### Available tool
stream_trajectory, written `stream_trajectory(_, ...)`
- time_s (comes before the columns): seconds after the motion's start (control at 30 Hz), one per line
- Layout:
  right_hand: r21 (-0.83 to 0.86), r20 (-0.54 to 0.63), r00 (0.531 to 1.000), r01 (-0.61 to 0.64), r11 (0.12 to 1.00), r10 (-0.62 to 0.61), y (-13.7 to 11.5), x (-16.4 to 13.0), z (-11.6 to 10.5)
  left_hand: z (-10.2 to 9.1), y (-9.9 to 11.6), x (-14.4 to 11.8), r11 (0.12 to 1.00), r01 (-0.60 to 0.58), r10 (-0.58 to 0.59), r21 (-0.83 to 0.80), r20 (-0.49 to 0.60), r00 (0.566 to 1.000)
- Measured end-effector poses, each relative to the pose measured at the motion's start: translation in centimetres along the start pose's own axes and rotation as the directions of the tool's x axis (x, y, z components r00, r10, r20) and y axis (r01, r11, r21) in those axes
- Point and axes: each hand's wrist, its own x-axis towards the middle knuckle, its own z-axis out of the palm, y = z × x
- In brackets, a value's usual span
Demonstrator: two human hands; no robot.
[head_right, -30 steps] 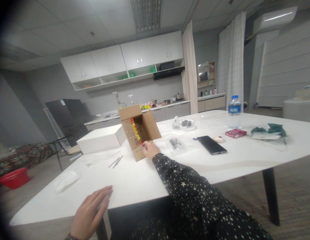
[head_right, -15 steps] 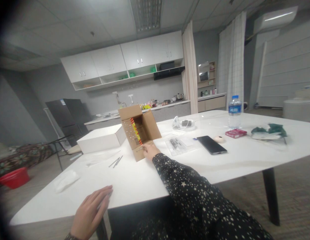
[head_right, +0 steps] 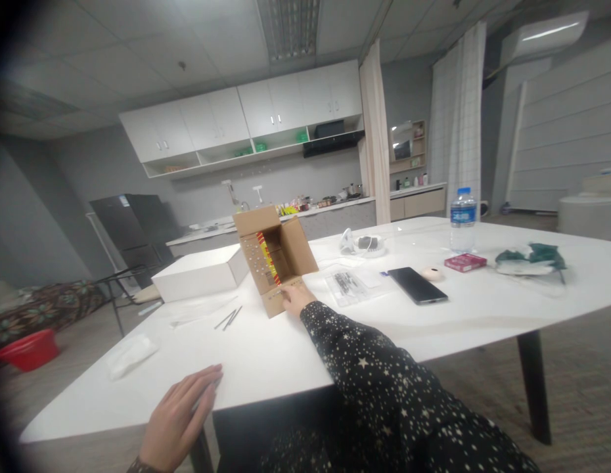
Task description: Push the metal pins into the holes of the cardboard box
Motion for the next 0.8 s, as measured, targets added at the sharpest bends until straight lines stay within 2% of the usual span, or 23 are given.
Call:
stream_trajectory(0.3,-0.039,0.017,1.000,0.015,0.999,-0.014,0.2,0.0,0.0,0.0,0.0,0.0,1.000,0.003,-0.003,-0.008,0.001,1.000)
stream_trajectory(0.5,-0.076,0.003,1.000,-0.006,0.997,0.006,-0.3,0.0,-0.9,0.0,0.0,0.1,1.000,-0.002,0.002,0.009,-0.004,1.000)
stream_trajectory(0.8,-0.227,0.062,0.992,-0.094,0.969,0.111,0.2,0.0,-2.3,0.1,-0.1,0.0,1.000,-0.004,0.004,0.005,-0.003,1.000)
